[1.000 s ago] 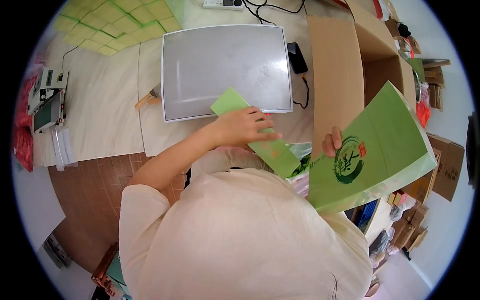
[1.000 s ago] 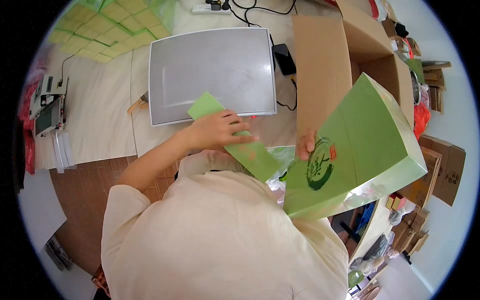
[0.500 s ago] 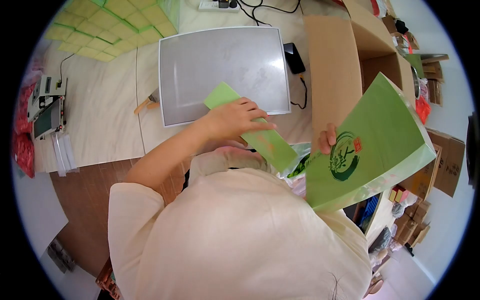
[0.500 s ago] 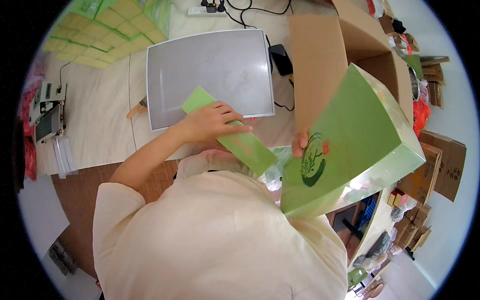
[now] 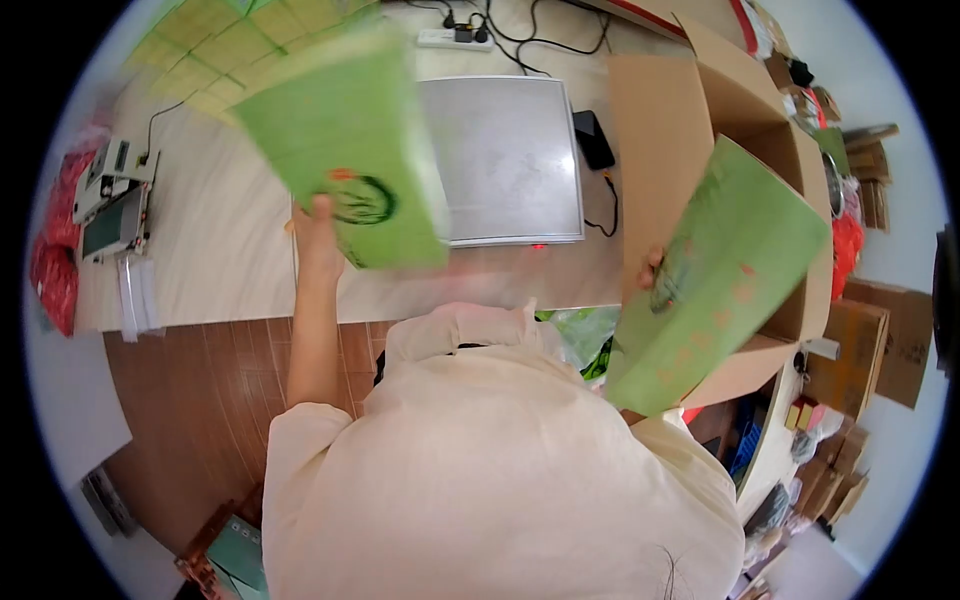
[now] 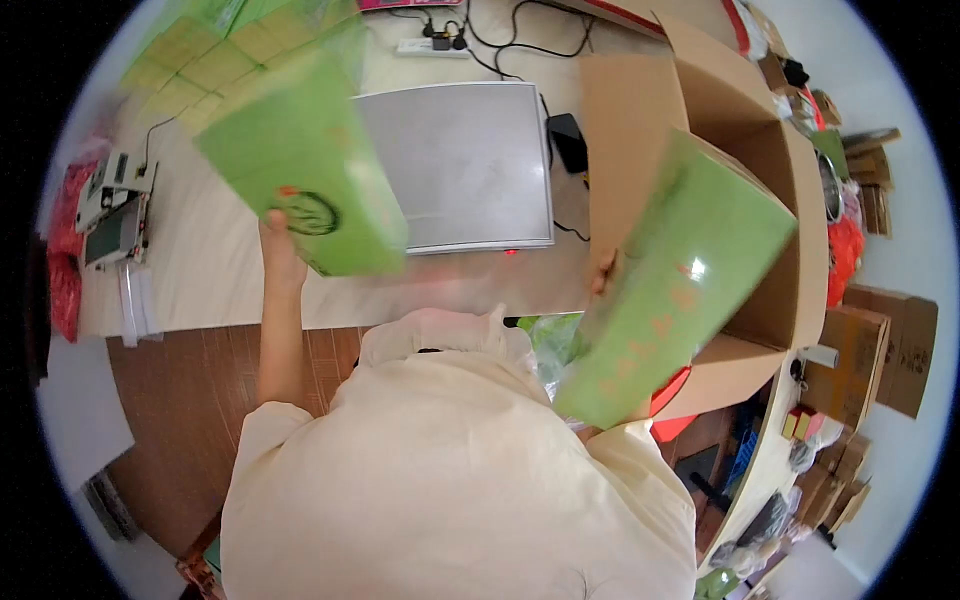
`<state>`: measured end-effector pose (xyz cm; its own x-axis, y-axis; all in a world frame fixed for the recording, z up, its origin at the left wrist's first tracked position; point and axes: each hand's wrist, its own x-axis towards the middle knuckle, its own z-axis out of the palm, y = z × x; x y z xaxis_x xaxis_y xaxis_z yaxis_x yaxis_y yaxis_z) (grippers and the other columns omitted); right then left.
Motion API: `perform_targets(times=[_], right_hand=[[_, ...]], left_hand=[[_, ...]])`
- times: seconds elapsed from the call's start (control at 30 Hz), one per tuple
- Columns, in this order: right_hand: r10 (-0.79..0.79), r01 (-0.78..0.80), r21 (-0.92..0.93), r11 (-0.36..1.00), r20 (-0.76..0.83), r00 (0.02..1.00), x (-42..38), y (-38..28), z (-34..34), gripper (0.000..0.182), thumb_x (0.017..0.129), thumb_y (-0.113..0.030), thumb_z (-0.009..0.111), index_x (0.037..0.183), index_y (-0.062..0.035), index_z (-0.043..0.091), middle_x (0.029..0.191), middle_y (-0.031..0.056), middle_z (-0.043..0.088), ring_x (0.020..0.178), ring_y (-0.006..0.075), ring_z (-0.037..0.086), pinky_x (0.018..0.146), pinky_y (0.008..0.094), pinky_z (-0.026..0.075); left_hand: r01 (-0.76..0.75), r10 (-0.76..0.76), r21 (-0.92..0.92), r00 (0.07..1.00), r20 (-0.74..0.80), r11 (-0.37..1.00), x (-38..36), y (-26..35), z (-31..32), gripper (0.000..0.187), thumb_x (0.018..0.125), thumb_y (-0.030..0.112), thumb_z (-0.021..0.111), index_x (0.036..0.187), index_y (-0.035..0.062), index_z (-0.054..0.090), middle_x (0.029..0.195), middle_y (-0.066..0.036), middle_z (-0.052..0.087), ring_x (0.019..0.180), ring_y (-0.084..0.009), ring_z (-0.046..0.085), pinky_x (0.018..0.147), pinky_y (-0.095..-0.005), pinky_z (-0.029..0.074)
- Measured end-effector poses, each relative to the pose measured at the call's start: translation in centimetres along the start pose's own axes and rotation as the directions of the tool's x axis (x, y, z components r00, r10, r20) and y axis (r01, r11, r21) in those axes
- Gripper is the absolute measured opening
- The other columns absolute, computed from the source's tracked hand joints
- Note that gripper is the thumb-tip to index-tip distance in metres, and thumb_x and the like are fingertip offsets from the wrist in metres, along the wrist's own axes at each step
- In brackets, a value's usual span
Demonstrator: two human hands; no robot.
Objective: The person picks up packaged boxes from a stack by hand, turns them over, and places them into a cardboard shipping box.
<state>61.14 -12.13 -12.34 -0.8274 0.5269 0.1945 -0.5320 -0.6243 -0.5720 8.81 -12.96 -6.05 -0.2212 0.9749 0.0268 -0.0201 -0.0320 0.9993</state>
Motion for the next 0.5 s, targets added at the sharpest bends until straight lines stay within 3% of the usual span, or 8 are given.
perform_targets(times=[0.07,0.1,0.17,0.2,0.27,0.3,0.43,0.5], right_hand=[[-0.096,0.045,-0.123,0.991,-0.446,0.89,3.7,1.0,3.1,0.049,0.088,-0.034,0.059,0.123,-0.0023,0.046,0.107,0.0131,0.055,0.1,0.0239,0.055,0.087,0.0358,0.045],[-0.153,0.039,-0.191,0.981,-0.632,0.76,5.7,1.5,5.2,0.057,0.086,-0.037,0.062,0.126,-0.0012,0.045,0.111,0.0137,0.056,0.102,0.0237,0.055,0.088,0.0359,0.045],[-0.278,-0.031,-0.316,0.948,-0.876,0.394,9.2,1.6,8.3,0.072,0.081,-0.042,0.067,0.133,0.001,0.042,0.119,0.0148,0.056,0.104,0.0233,0.056,0.09,0.0361,0.046],[-0.217,-0.166,-0.381,0.909,-0.775,0.593,11.2,0.6,8.2,0.077,0.076,-0.045,0.071,0.132,0.0009,0.045,0.119,0.0102,0.058,0.104,0.0209,0.055,0.09,0.0324,0.044],[-0.081,-0.41,-0.523,0.747,-0.683,0.725,14.6,-0.7,6.2,0.078,0.076,-0.043,0.073,0.134,0.0001,0.045,0.122,0.0097,0.057,0.108,0.0195,0.053,0.093,0.0329,0.042],[-0.039,-0.482,-0.596,0.642,-0.654,0.756,16.4,-1.1,5.5,0.079,0.076,-0.043,0.073,0.135,-0.0003,0.044,0.124,0.0104,0.055,0.11,0.0198,0.052,0.094,0.0327,0.041],[0.128,-0.586,-0.7,0.409,-0.592,0.796,22.2,-0.6,2.8,0.075,0.078,-0.041,0.072,0.138,-0.0067,0.044,0.128,0.0129,0.053,0.116,0.0216,0.05,0.098,0.0342,0.039],[0.224,-0.639,-0.718,0.275,-0.599,0.769,24.9,-0.2,3.0,0.072,0.078,-0.042,0.072,0.139,-0.0124,0.045,0.126,0.0154,0.055,0.115,0.0235,0.051,0.098,0.035,0.039]], left_hand=[[0.107,-0.225,-0.66,0.97,-0.097,0.743,-1.9,0.9,-0.6,0.079,0.08,0.062,0.059,0.136,0.0096,0.039,0.131,-0.001,0.048,0.118,-0.02,0.048,0.098,-0.039,0.044],[0.105,-0.268,-0.672,0.953,-0.144,0.733,-2.6,0.5,-1.2,0.08,0.082,0.069,0.045,0.137,0.0117,0.037,0.133,-0.001,0.046,0.121,-0.019,0.045,0.1,-0.0383,0.043],[0.051,-0.288,-0.763,0.941,-0.18,0.644,-3.9,-2.0,-2.4,0.079,0.083,0.07,0.043,0.137,0.0126,0.037,0.131,0.0,0.047,0.119,-0.0182,0.046,0.099,-0.0365,0.043],[0.035,-0.282,-0.804,0.945,-0.167,0.594,-4.7,-3.2,-3.0,0.078,0.084,0.069,0.043,0.137,0.0131,0.037,0.13,0.0,0.048,0.117,-0.0181,0.048,0.097,-0.0358,0.044],[0.022,-0.259,-0.887,0.96,-0.111,0.461,-6.2,-5.5,-4.5,0.078,0.084,0.069,0.043,0.137,0.0131,0.038,0.13,0.0,0.048,0.116,-0.018,0.049,0.096,-0.0356,0.045],[0.033,-0.208,-0.948,0.977,-0.035,0.317,-6.8,-6.5,-5.1,0.077,0.084,0.069,0.043,0.136,0.0132,0.038,0.129,0.0,0.049,0.114,-0.018,0.05,0.094,-0.0353,0.046],[-0.035,-0.181,-0.969,0.98,-0.082,0.246,-8.7,-6.6,-6.0,0.078,0.083,0.07,0.045,0.136,0.0128,0.04,0.128,0.0,0.049,0.113,-0.0182,0.051,0.093,-0.0359,0.047],[-0.083,-0.254,-0.923,0.949,-0.188,0.376,-9.4,-4.6,-5.3,0.078,0.083,0.069,0.046,0.135,0.0118,0.04,0.128,-0.001,0.05,0.112,-0.0185,0.051,0.092,-0.0355,0.048]])
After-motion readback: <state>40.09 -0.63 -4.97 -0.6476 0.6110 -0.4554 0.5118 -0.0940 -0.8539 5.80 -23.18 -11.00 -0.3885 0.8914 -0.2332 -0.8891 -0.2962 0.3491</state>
